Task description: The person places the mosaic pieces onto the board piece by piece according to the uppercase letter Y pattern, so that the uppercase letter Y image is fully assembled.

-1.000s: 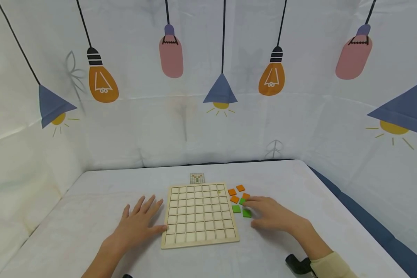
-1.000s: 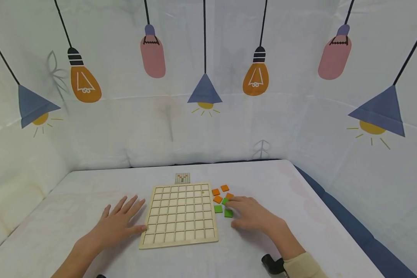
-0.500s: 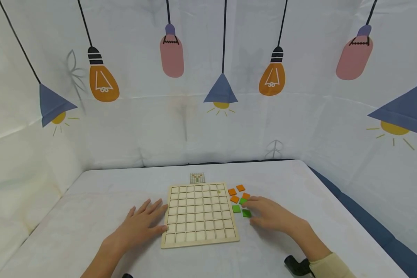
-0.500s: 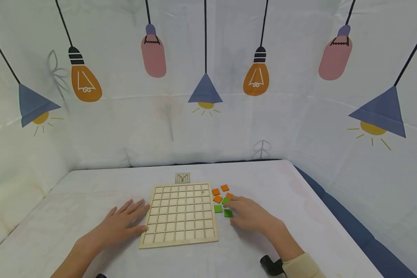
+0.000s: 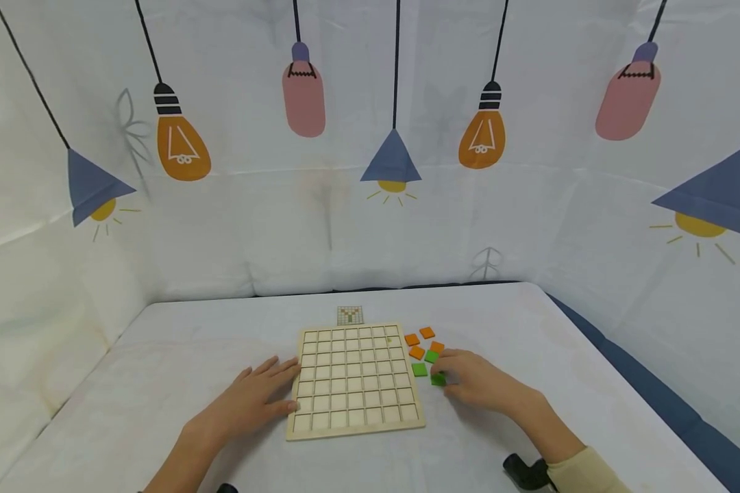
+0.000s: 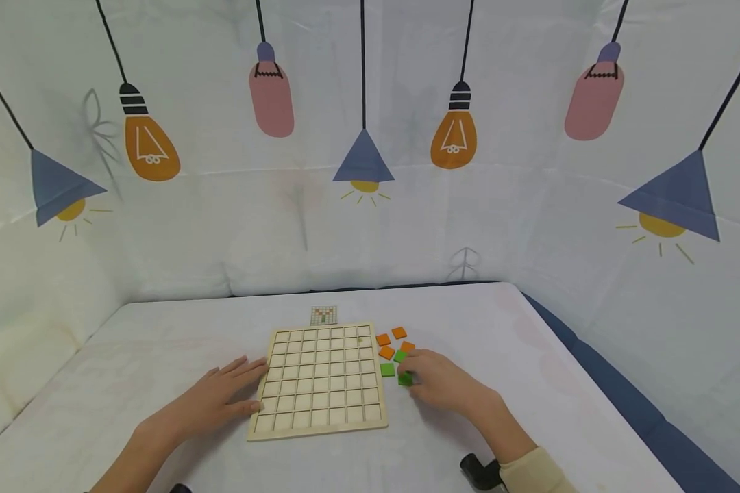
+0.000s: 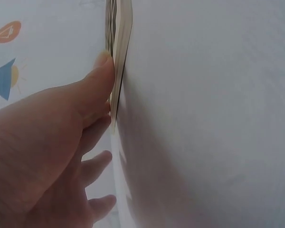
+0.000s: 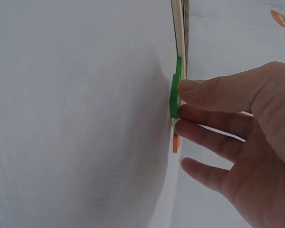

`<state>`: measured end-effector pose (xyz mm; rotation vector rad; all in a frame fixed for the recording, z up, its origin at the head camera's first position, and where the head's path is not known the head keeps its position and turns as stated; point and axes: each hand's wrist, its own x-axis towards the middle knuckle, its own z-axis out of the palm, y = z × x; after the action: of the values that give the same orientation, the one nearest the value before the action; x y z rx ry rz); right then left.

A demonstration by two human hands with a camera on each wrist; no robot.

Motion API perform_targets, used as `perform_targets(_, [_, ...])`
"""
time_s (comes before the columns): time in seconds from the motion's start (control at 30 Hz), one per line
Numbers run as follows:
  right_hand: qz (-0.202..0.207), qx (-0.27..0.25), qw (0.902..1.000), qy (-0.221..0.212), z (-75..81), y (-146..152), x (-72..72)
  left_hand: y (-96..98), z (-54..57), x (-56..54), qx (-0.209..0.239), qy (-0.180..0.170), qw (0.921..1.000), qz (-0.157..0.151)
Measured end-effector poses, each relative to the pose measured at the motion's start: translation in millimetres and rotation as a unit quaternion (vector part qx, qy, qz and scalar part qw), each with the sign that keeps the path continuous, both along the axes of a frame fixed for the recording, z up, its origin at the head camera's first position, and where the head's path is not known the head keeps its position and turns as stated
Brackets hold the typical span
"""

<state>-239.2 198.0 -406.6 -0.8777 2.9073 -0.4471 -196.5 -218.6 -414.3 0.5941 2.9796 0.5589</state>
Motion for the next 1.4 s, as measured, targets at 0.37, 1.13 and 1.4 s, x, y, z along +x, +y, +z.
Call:
perform_targets(0.37, [-0.013,-0.013,0.9998,0.005,-2.0,-2.6,-1.0,-2.0,-1.4,-7.9,0.011,-0.022,0.9997,0.005])
perform_targets(1.13, [-0.053,-0.006,0.9986,-0.001,-5.2,-12.7,1.4,0.3,-1.5,-16.3,0.005,-0.049,0.9985,0.023])
perform_targets(1.4, [-0.051,0.003,0.9986,0.012,-3.5,-6.3,3.0,-0.7,-6.9,-23.4,-0.013,-0.022,0.9997,0.005])
